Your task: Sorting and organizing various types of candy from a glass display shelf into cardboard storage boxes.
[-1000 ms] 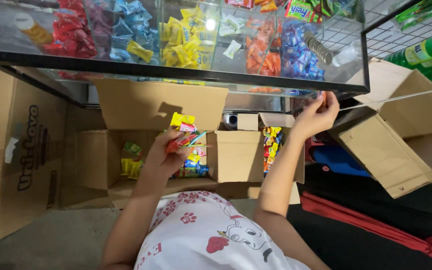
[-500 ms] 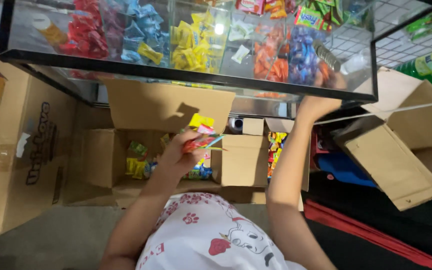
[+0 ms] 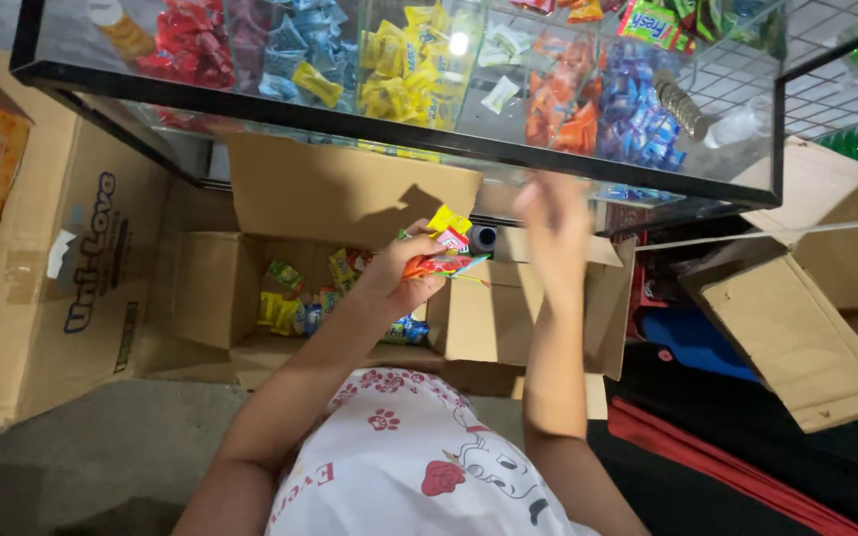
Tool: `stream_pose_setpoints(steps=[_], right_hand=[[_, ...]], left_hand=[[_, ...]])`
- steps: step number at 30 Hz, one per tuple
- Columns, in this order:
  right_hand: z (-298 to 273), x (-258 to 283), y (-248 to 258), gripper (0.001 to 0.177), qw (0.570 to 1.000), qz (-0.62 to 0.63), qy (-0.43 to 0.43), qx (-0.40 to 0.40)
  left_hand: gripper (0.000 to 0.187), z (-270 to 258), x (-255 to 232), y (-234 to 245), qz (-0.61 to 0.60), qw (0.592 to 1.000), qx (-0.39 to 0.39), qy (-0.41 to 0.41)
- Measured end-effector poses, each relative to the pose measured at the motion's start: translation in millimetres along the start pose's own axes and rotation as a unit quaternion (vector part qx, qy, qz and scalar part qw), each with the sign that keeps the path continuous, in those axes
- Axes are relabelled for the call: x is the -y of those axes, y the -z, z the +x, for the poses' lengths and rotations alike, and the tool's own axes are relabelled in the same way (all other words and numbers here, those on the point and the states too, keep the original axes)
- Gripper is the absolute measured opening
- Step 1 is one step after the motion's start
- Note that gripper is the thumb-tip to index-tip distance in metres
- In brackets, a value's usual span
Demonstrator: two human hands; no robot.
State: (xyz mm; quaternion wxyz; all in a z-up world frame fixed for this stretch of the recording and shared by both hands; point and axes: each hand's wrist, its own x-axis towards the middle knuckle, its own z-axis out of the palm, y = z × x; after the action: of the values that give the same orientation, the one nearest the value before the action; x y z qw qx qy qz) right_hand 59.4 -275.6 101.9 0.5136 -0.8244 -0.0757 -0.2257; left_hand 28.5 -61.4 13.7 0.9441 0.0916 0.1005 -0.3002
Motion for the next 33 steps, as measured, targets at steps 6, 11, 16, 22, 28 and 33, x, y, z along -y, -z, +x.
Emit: stream_pose_setpoints(steps=[6,11,16,22,28,33], right_hand=[[-41,69,-49,0.075,0.940,0.001,0.194,0.281],[-72,29,-97,0.020,0.972,0.236,0.003,-0.018],[-63,2,-116,0.021,0.802,0.537,-0.244,-0.089],[-74,-35,-129,0.023,0.614,0.645,-0.453,0.047],[-76,-4,-133,0.038,0.630,0.535,-0.557,0.079],[-80,-21,-137,0.036,0.569,0.595,-0.552,0.131]], left_hand=[[0.028,-36,-4,-30,0.254,0.928,0.130,-0.240],[0.028,-43,-8,-62,0.335,0.933,-0.054,-0.117],[0.028,-40,-10,-26,0.378,0.901,-0.077,-0.198],[0.028,-69,-40,-32,0.617,0.730,-0.148,-0.253],[0.028,-86,-52,-45,0.673,0.629,-0.150,-0.359],[0.030,-98,-69,-52,0.654,0.637,-0.148,-0.380]])
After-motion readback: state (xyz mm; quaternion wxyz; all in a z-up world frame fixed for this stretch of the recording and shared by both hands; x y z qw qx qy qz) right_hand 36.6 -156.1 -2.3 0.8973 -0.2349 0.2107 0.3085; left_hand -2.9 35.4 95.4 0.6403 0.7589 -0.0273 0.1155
